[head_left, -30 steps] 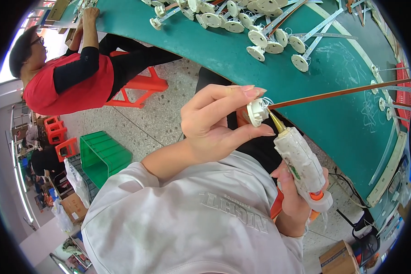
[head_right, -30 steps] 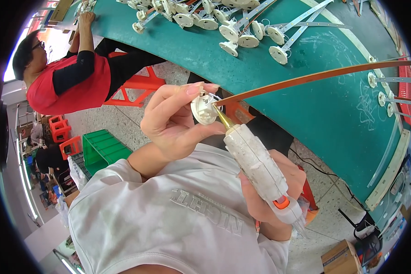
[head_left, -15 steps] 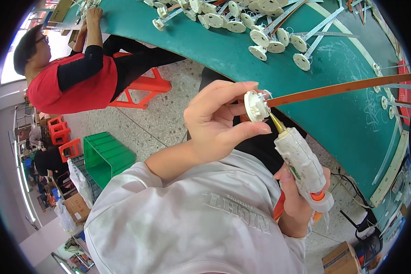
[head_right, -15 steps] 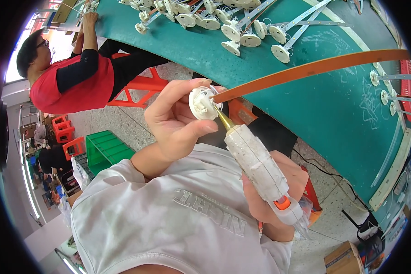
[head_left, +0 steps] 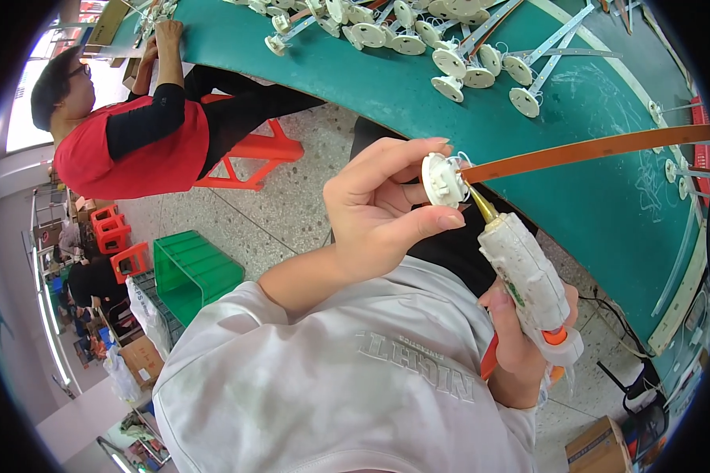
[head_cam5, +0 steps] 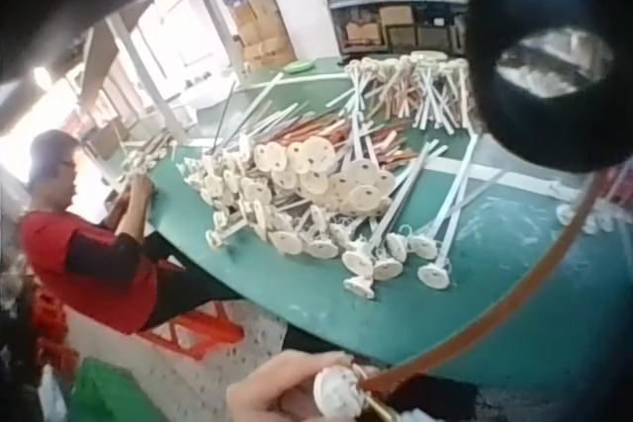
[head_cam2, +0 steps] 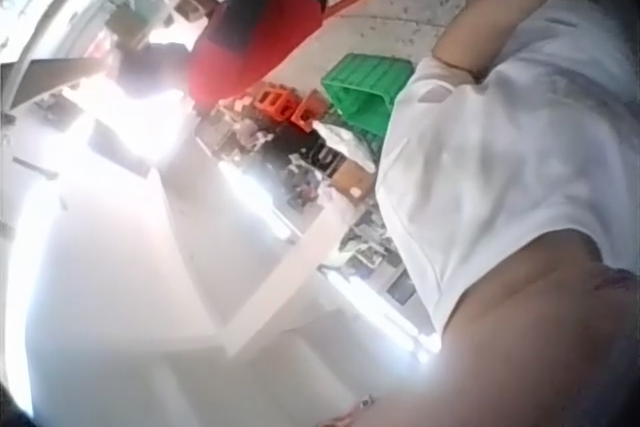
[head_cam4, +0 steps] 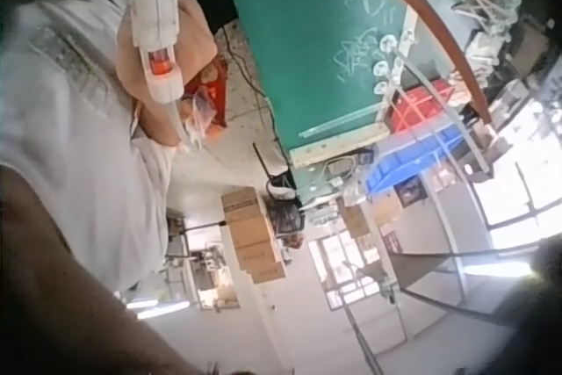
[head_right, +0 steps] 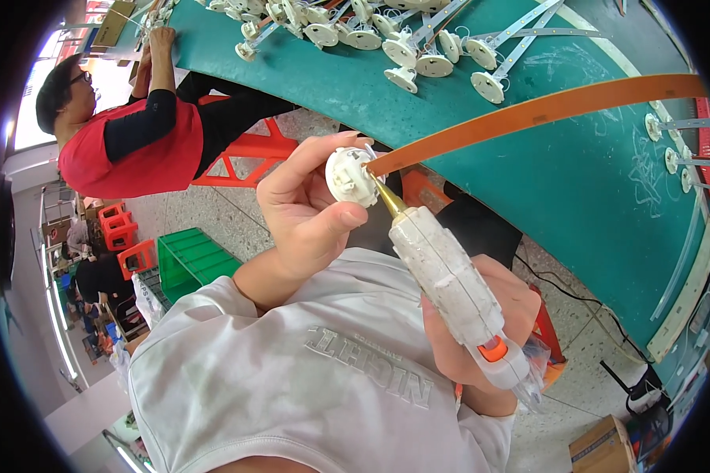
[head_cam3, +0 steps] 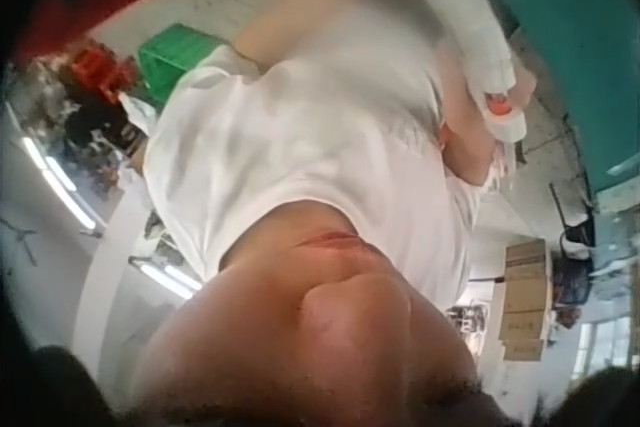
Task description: Assembling electronic or lamp components by attaching LED strips to plastic bases using a hot glue gun.
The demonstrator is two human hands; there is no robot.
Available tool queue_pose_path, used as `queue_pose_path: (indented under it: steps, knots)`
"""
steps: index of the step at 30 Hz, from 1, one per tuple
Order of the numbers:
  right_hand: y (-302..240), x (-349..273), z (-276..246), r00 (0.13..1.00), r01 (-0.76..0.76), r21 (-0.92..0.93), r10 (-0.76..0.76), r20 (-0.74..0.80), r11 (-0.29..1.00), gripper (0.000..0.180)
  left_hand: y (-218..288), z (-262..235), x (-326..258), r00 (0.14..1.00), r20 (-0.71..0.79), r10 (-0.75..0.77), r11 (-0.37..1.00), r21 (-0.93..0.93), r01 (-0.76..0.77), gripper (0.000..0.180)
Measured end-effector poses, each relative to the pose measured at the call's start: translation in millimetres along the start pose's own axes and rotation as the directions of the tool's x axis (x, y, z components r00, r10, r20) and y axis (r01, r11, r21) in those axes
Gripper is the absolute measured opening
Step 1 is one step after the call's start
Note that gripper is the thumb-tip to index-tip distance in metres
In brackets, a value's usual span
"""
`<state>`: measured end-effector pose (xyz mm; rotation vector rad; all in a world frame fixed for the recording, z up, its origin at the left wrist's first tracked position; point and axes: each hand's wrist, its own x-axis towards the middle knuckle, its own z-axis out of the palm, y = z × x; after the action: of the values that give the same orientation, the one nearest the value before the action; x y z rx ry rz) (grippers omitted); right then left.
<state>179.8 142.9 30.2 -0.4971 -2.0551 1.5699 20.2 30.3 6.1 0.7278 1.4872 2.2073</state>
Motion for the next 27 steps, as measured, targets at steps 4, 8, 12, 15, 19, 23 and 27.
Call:
queue_pose_path:
  steps: [4,8,12,15,19,23,27]
  knots:
    - [-0.3,0.0,1.2,1.000,-0.001,-0.036,0.001,-0.006,0.999,0.022,0.3,-0.3,-1.1,0.998,0.002,-0.071,0.996,-0.058,0.071,0.065]
    - [-0.7,0.8,1.0,0.999,0.018,-0.025,-0.019,-0.027,1.000,0.019,-2.2,-3.1,0.7,0.988,0.090,-0.127,0.978,-0.156,0.140,0.058]
    - [0.3,-0.7,1.8,0.999,0.004,-0.014,-0.004,-0.042,1.000,0.018,0.3,-5.1,1.2,0.967,0.177,-0.184,0.948,-0.228,0.222,0.054]
    - [2.8,-2.0,0.3,0.999,0.021,0.003,-0.021,-0.034,1.000,0.018,1.8,-5.1,0.2,0.951,0.205,-0.229,0.943,-0.194,0.269,0.058]
    - [3.7,-1.0,-1.1,0.999,0.047,-0.006,-0.047,-0.019,0.999,0.017,1.1,-6.8,1.1,0.931,0.246,-0.268,0.915,-0.236,0.326,0.060]
    - [-0.3,-1.5,0.2,0.998,0.027,0.027,-0.025,-0.064,0.999,0.017,5.4,0.5,0.6,0.912,0.213,-0.350,0.862,-0.309,0.402,0.062]
    - [0.9,-2.5,-0.7,0.997,0.029,0.016,-0.028,-0.066,0.999,0.017,5.2,-0.3,1.8,0.910,0.218,-0.353,0.862,-0.303,0.407,0.062]
